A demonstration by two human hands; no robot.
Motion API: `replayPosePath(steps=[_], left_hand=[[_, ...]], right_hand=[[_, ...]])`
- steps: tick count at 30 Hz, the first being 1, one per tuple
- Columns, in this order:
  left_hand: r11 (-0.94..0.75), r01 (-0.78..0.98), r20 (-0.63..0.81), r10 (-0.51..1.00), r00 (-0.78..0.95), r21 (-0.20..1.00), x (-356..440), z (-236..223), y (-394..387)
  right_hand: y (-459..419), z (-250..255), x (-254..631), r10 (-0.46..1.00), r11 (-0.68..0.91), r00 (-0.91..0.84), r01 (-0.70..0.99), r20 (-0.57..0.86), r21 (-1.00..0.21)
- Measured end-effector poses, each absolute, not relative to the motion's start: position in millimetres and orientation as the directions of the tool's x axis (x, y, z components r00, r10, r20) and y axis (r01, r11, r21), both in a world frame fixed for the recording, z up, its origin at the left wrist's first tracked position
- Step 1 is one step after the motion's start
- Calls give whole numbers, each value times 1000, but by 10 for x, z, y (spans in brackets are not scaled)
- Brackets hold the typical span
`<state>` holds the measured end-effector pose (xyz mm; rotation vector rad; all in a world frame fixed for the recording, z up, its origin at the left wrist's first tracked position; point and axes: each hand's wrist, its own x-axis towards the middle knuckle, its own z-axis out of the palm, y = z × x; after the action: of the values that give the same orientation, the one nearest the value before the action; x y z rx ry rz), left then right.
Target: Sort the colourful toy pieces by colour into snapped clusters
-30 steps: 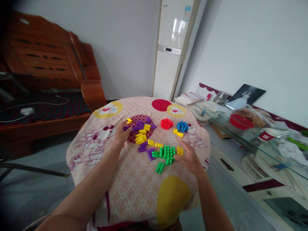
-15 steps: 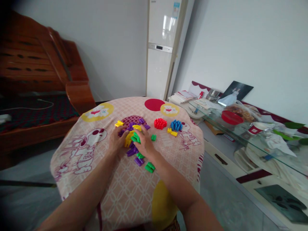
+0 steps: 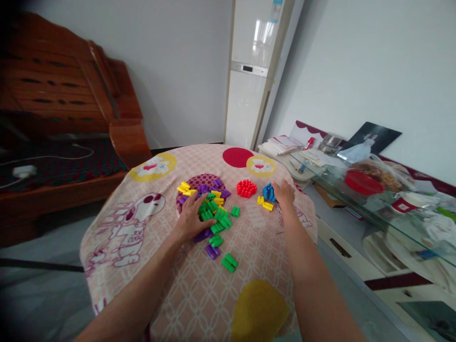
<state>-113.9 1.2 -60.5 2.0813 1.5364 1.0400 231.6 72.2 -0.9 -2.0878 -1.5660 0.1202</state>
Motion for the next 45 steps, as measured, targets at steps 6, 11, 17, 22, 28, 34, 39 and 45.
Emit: replayPosePath(steps=[6,11,17,22,28,34,39,45], left_hand=[[-266,725,361,932,25,635,-1123,-606,131],[-290,675,390,921,3,678,-1115,-546,368],[-232,490,318,943,-99,840,-1101,-486,722],[-266,387,268,962,49,883,-929,-342,993],[-382,143,301,867,397,913,-573,-74,986],[-470,421,427,883,198,776,-859,59,792],[-189,667,395,903,-171,721,-1535,-214,826],[104,718,231,906,-354,689,-2020,-589,919]], right_hand=[[1053,-119,1984,989,-83,134,862,66,-501],[1109,-128,1520,990,122,-139,691,35,-712],[778,-96,968,888,313,-452,459,84,-831],[394,13,815,734,554,-656,429,176,-713],[222,104,1302,890,425,-384,508,245,-749],[298,-84,2000,947,-90,223,875,231,-476],[303,-233,1802,985,-88,152,862,88,-499],[338,-293,1436,988,146,-122,532,95,-834]])
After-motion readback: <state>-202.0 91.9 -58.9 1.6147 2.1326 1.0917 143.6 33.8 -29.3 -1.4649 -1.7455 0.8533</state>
